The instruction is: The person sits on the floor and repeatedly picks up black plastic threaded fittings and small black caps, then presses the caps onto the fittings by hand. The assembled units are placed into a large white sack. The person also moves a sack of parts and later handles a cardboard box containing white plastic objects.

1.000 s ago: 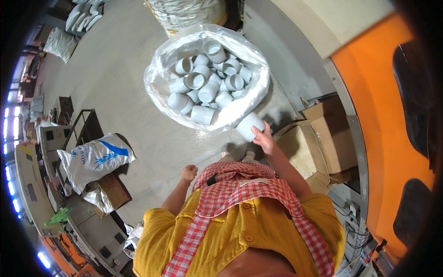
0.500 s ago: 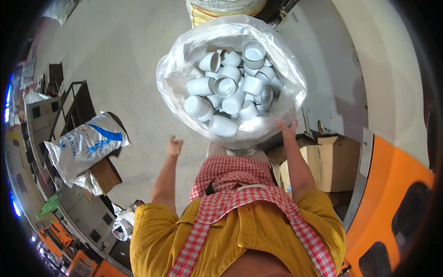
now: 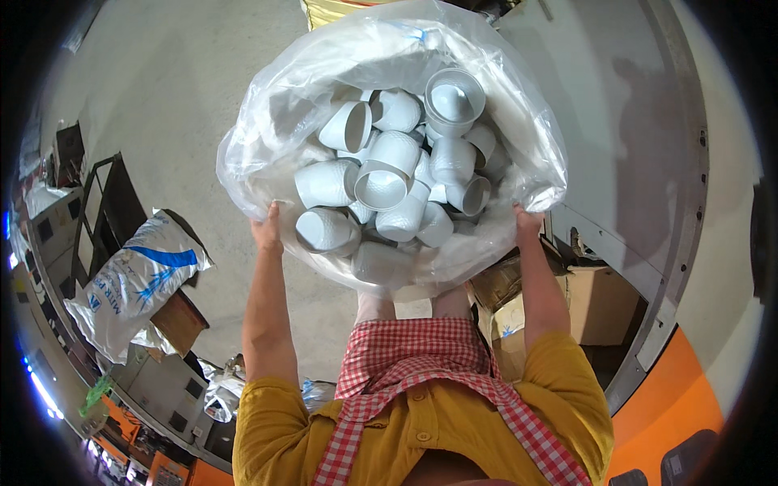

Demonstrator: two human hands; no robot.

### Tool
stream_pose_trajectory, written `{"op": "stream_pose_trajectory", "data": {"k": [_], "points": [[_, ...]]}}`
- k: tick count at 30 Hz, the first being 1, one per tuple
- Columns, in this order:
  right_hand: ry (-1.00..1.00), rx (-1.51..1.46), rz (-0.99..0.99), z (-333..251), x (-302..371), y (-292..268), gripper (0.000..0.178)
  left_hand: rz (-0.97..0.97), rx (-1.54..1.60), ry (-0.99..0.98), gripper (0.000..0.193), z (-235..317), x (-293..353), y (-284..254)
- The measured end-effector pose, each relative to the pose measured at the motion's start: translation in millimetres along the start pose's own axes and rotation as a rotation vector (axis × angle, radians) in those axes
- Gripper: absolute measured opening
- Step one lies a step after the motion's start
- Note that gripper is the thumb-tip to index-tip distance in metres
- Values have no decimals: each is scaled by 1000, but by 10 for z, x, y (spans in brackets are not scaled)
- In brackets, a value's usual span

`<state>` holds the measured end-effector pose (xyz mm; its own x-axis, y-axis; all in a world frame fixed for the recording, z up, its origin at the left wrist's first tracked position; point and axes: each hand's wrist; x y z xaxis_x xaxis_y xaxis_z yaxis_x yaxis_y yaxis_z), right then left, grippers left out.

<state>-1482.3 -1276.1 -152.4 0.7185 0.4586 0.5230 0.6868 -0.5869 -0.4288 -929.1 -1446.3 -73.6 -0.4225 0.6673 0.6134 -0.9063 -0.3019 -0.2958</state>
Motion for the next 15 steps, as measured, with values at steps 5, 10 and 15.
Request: {"op": "stream_pose_trajectory", "data": {"k": [5,10,15], "points": [[150,-283,-120,-1093,107,-38,54,-59,1,104,30,1066,427,265],[-387,-256,-223,-3356,1064,-870,42,-155,64,422,23,2861,1721,-130],[-509,-526,-167,-4167,2138,-1421,42,-106,224,687,27,3220,2219,-820]]}}
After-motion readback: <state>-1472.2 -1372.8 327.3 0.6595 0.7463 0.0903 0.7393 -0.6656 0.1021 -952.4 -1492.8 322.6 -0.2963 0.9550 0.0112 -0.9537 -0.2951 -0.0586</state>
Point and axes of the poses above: each hand's wrist, its own x-axis away from the middle knuckle, its own y-axis out of the palm, z = x × y, and after that the axes turned 4 degrees about -y, right-handed
